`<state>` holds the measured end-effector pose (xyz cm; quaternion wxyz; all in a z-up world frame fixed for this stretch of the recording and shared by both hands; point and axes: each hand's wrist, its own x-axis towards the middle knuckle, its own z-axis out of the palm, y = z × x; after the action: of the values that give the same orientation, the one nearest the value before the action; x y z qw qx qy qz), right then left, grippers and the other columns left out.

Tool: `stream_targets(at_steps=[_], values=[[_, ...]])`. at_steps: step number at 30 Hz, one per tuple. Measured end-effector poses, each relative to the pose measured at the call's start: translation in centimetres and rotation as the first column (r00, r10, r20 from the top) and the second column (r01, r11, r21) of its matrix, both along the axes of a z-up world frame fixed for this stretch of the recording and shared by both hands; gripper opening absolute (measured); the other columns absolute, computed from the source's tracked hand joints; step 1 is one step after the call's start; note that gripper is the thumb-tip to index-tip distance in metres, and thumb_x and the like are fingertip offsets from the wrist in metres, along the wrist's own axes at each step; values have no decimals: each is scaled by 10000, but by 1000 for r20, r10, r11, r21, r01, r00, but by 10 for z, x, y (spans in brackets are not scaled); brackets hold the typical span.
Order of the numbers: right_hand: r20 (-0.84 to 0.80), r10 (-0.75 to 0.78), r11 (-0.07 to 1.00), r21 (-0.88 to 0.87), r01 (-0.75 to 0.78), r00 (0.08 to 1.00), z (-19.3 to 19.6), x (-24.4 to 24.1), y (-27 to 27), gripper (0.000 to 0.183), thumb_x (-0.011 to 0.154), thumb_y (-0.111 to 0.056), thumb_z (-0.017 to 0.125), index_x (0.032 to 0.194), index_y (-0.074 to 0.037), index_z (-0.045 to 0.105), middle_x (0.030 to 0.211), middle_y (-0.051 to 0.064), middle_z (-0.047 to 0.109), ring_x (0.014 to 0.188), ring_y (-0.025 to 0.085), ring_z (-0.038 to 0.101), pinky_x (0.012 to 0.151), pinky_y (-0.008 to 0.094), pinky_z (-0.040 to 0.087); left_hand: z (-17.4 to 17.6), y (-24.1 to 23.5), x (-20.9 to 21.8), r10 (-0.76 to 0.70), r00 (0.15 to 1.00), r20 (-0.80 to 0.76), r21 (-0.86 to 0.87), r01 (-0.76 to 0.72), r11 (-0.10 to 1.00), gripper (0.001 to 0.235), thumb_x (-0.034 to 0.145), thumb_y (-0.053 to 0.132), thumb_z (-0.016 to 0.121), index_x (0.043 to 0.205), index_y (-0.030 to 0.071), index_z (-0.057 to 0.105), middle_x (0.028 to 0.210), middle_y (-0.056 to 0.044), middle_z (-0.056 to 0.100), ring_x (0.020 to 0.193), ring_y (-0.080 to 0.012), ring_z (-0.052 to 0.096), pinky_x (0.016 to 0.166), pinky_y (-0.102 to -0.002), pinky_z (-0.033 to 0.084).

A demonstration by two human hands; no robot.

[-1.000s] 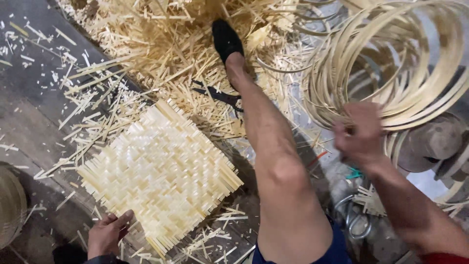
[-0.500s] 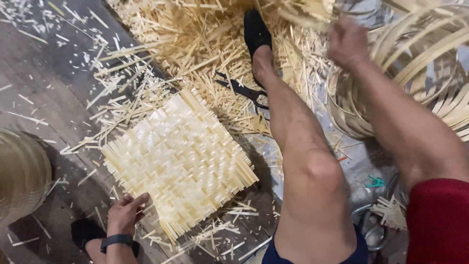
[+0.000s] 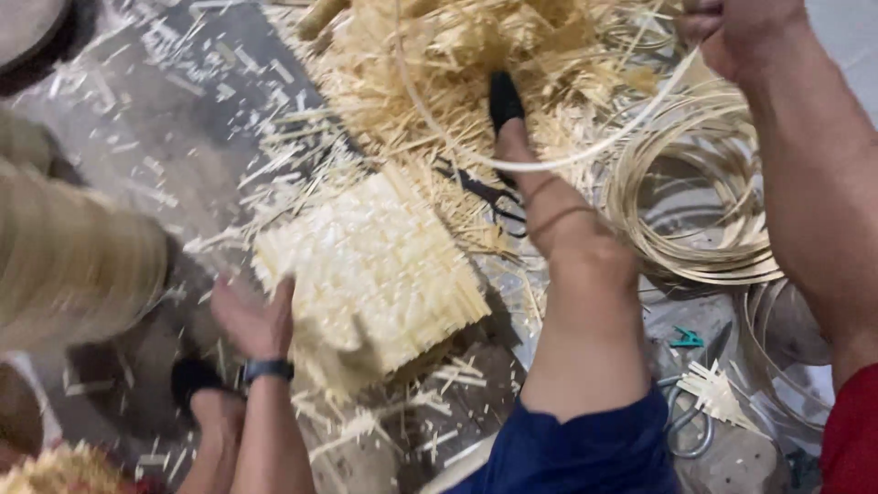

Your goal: The person sits on the floor of a bamboo workshop assembling round woven bamboo sieves. They press a square woven bamboo mat into a round wooden mold, trim the overhanging edges with scissors, fit a bent bamboo rim around the mat, and set finished trays onto a stack.

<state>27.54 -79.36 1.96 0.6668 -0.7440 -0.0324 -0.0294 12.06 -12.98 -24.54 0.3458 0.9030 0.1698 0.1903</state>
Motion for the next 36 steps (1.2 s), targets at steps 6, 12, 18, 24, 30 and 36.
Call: stream_targets(at_steps=[6, 12, 18, 24, 30, 36], values=[[-92, 251, 960, 151, -235, 964, 23, -46, 158, 405, 1190, -424, 473, 880, -167, 433, 717, -58, 300, 628, 76, 229, 559, 261, 220, 140, -38, 12, -209, 972, 107, -761, 216, 612, 513, 959, 403, 718, 1268, -4, 672, 1148, -87, 714, 1050, -165, 691, 870, -325, 597], [-282, 392, 919, 72, -388, 876, 39, -92, 253, 362, 1056, -459, 542, 948, -120, 602, 670, -47, 324, 568, 91, 243, 511, 288, 238, 200, -34, 3, -305, 932, 197, -973, 224, 57, 446, 973, 435, 583, 1095, 31, 730, 845, -24, 676, 717, -118, 622, 586, -260, 512], [-288, 359, 927, 2, -374, 888, 14, -91, 258, 493, 1017, -508, 640, 769, -95, 537, 611, -51, 275, 521, 100, 247, 482, 306, 242, 191, -28, -21, -388, 919, 62, -998, 45, -51, 411, 982, 376, 699, 695, 113, 569, 514, 42, 423, 396, -85, 326, 343, -252, 217], [-350, 322, 942, 26, -334, 880, -9, -85, 256, 412, 1067, -434, 532, 987, -42, 629, 700, -34, 439, 610, 108, 412, 574, 298, 390, 167, -26, -33, -369, 929, 19, -999, -1, -54, 464, 991, 370, 696, 643, 127, 509, 512, 42, 391, 407, -87, 314, 350, -246, 216], [-263, 297, 927, 311, -210, 918, -31, -115, 279, 496, 1100, -411, 456, 1206, 31, 654, 827, 33, 589, 779, 155, 607, 786, 337, 588, 109, -33, -33, 54, 947, 315, -794, 294, -531, 418, 1060, 331, 579, 715, 101, 529, 597, 8, 464, 539, -123, 418, 441, -265, 313], [-323, 438, 838, 485, -251, 839, -80, -107, 252, 461, 1125, -390, 598, 1160, 62, 685, 729, -26, 492, 650, 87, 465, 555, 234, 385, 157, -22, -21, -159, 985, 58, -954, 8, -298, 409, 972, 338, 498, 886, -16, 682, 660, -56, 583, 588, -161, 510, 472, -270, 409]])
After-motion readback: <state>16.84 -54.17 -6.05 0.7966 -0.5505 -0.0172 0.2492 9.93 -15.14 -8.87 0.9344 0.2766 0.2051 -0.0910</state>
